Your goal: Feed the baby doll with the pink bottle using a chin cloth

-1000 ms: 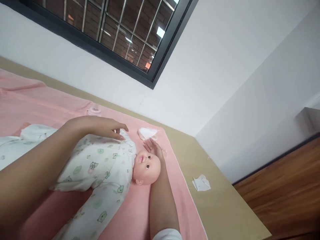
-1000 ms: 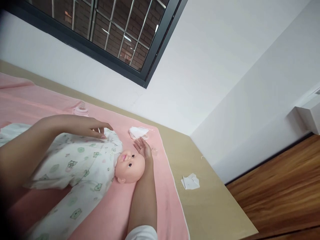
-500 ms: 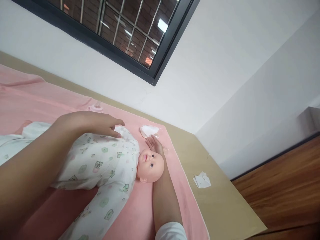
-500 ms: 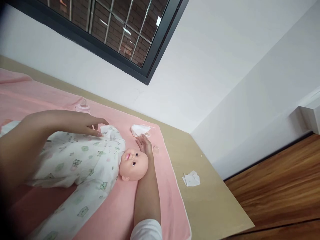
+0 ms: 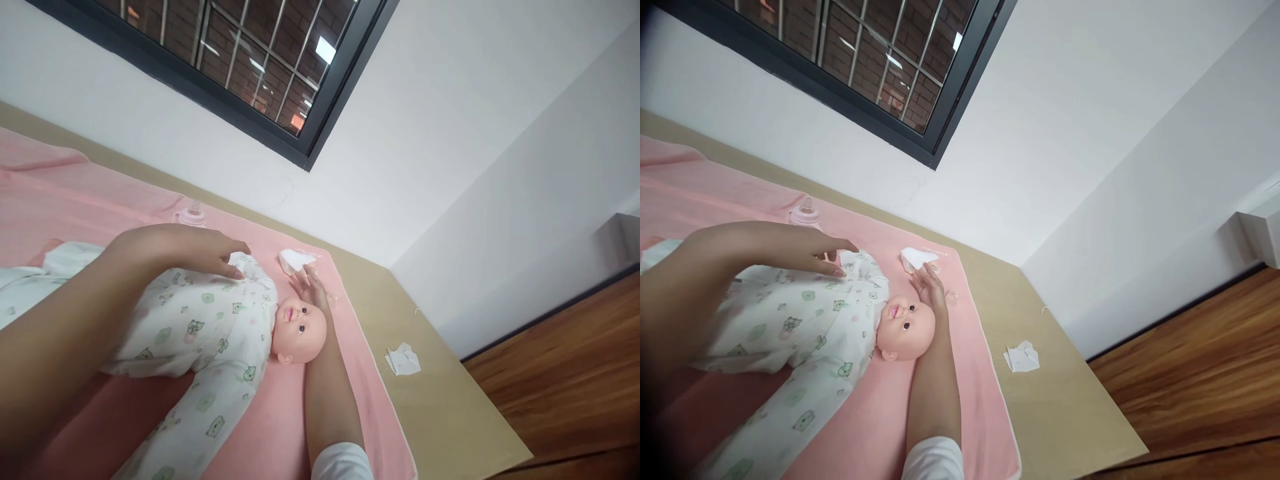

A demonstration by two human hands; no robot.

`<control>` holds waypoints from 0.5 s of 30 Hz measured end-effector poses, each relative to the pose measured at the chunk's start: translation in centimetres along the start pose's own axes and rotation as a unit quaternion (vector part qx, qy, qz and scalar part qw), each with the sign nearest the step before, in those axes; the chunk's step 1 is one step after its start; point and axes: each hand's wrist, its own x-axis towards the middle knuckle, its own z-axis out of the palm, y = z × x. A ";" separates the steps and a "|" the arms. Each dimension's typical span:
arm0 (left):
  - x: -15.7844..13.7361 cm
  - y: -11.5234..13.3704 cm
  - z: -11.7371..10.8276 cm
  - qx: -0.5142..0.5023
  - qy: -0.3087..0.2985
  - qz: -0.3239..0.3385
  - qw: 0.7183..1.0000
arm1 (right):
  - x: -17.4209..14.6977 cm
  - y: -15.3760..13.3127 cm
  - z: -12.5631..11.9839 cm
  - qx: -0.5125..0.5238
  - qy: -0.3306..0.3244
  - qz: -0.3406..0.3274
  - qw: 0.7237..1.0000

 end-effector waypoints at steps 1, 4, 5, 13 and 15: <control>-0.2 0.2 -0.1 0.003 0.000 -0.003 1.000 | 0.2 -0.1 -0.1 0.011 -0.005 0.003 1.000; -0.8 0.6 -0.3 0.009 0.000 -0.015 1.000 | 1.1 -1.0 -0.8 0.053 -0.014 0.015 0.998; -1.0 0.6 -0.3 0.011 0.001 -0.016 1.000 | 1.5 -1.4 -1.1 0.062 -0.013 0.015 0.998; -0.9 -0.1 0.2 -0.003 0.024 0.028 0.999 | 2.2 -1.0 -2.2 0.050 0.042 0.069 0.995; -1.0 0.1 0.1 -0.004 0.027 0.027 0.999 | 2.3 0.0 -1.9 0.055 0.032 0.082 0.995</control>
